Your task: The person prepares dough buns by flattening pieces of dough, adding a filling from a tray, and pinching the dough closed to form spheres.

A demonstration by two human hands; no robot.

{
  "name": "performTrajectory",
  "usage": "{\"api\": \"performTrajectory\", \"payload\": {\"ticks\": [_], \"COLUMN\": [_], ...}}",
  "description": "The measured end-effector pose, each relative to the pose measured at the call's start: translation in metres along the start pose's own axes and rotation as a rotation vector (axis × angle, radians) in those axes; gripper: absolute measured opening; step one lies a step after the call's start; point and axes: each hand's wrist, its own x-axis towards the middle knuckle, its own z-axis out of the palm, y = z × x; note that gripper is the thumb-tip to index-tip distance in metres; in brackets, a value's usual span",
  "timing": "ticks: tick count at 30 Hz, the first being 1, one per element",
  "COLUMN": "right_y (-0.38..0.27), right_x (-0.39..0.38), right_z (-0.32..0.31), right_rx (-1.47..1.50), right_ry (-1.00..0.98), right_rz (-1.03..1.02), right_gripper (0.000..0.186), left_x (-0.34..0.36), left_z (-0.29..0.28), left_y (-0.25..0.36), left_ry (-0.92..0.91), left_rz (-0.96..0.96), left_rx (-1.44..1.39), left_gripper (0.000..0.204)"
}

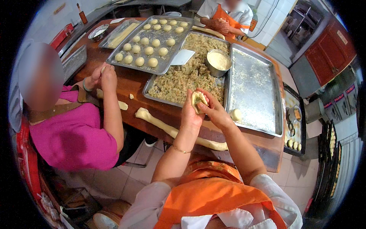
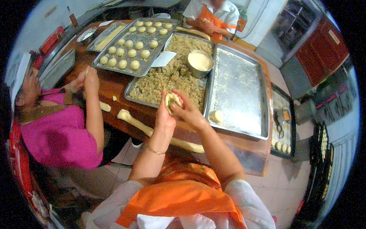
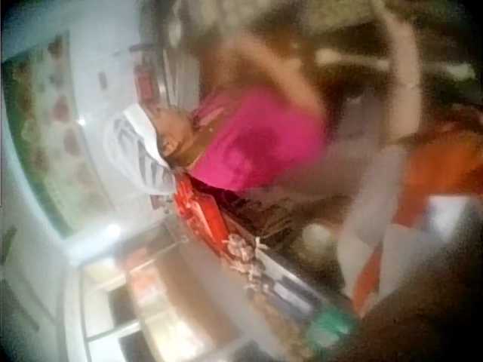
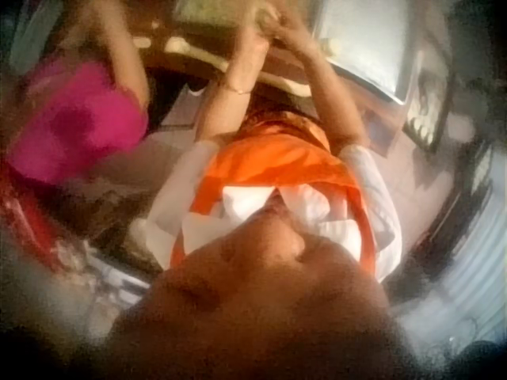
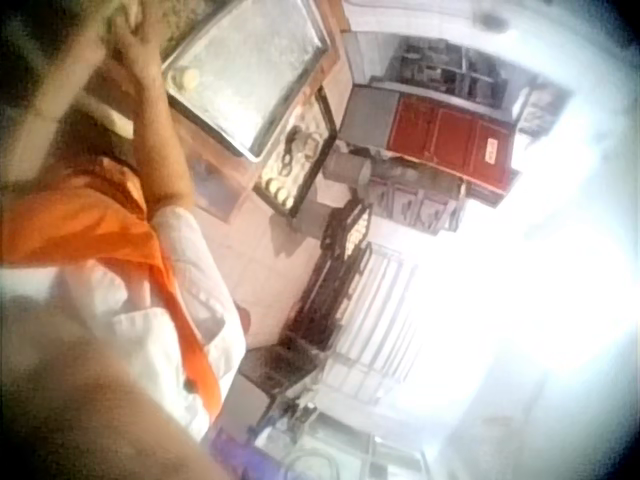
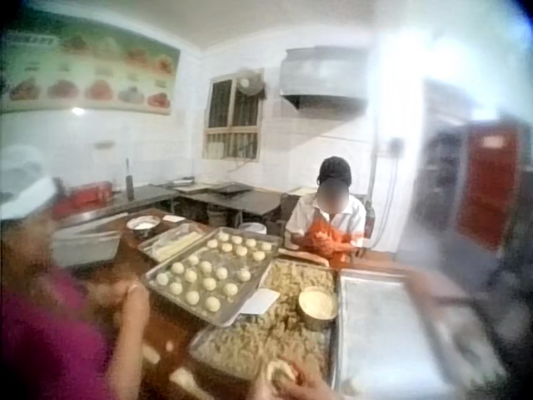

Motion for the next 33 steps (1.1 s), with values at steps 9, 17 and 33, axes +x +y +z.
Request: {"api": "performTrajectory", "payload": {"ticks": [9, 17, 33], "right_y": [0.026, -0.011, -0.038], "right_x": [-0.005, -0.033, -0.071], "right_z": [0.019, 0.003, 0.026], "right_rx": [-0.460, 0.181, -0.900], "right_ry": [0.244, 0.108, 0.180], "right_rz": [-0.151, 0.030, -0.326], "right_gripper": [0.044, 0.065, 0.084], "left_x": [-0.015, -0.032, -0.061], "left_z": [0.002, -0.003, -0.003], "left_y": [-0.009, 0.007, -0.011], "left_ry": [0.062, -0.137, -0.056], "left_rz": [0.151, -0.006, -0.089], "left_rx": [0.252, 0.077, 0.132], "left_gripper": [0.035, 0.047, 0.031]}}
